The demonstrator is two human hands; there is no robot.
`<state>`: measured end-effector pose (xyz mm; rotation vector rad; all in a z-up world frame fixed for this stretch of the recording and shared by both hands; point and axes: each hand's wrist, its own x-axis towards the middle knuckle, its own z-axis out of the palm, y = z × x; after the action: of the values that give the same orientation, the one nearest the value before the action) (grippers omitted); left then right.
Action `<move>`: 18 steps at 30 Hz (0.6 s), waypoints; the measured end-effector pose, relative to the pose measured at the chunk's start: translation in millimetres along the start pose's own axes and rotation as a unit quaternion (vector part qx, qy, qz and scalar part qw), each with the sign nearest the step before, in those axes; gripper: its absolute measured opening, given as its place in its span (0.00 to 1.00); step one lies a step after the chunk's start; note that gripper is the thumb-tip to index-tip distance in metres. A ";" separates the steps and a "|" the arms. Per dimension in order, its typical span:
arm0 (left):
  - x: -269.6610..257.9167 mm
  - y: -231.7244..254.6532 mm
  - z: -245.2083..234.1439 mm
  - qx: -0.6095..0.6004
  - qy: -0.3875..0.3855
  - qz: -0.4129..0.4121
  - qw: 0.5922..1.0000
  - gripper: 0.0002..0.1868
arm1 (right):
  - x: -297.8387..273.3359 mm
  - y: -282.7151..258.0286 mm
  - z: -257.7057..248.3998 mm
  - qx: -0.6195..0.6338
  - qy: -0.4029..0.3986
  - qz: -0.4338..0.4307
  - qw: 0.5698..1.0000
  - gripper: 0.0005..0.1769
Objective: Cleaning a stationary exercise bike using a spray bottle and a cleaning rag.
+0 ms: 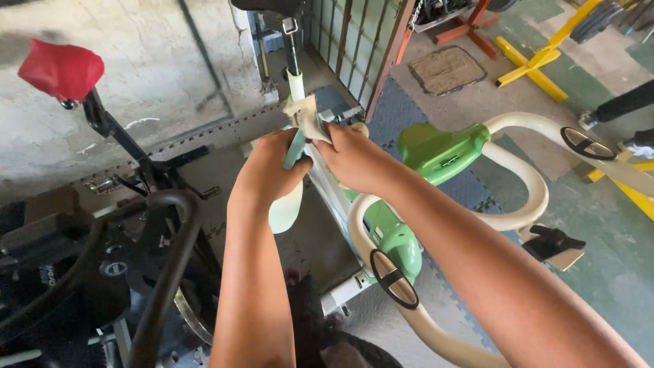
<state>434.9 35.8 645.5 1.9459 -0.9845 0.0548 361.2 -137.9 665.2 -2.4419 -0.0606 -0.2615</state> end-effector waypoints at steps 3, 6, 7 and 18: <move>18.3 -3.8 12.4 -0.001 -0.058 -0.025 0.998 0.19 | 0.7 -25.7 -30.2 0.053 -0.074 0.242 0.966 0.20; 49.4 -5.7 23.7 -0.014 -0.113 -0.037 0.993 0.20 | 3.6 28.1 -25.1 0.038 -0.044 0.193 0.979 0.20; 56.1 -11.1 31.4 -0.019 -0.121 -0.035 0.992 0.20 | 3.0 42.2 -24.7 0.039 -0.042 0.203 0.978 0.20; 162.4 -87.6 90.0 -0.119 -0.309 0.003 0.944 0.30 | 31.0 138.0 -20.6 0.351 0.155 0.398 0.834 0.25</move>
<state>572.3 -108.9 597.3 1.7580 -1.3257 -0.6791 403.4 -258.4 600.9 -1.4901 0.8399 -0.1978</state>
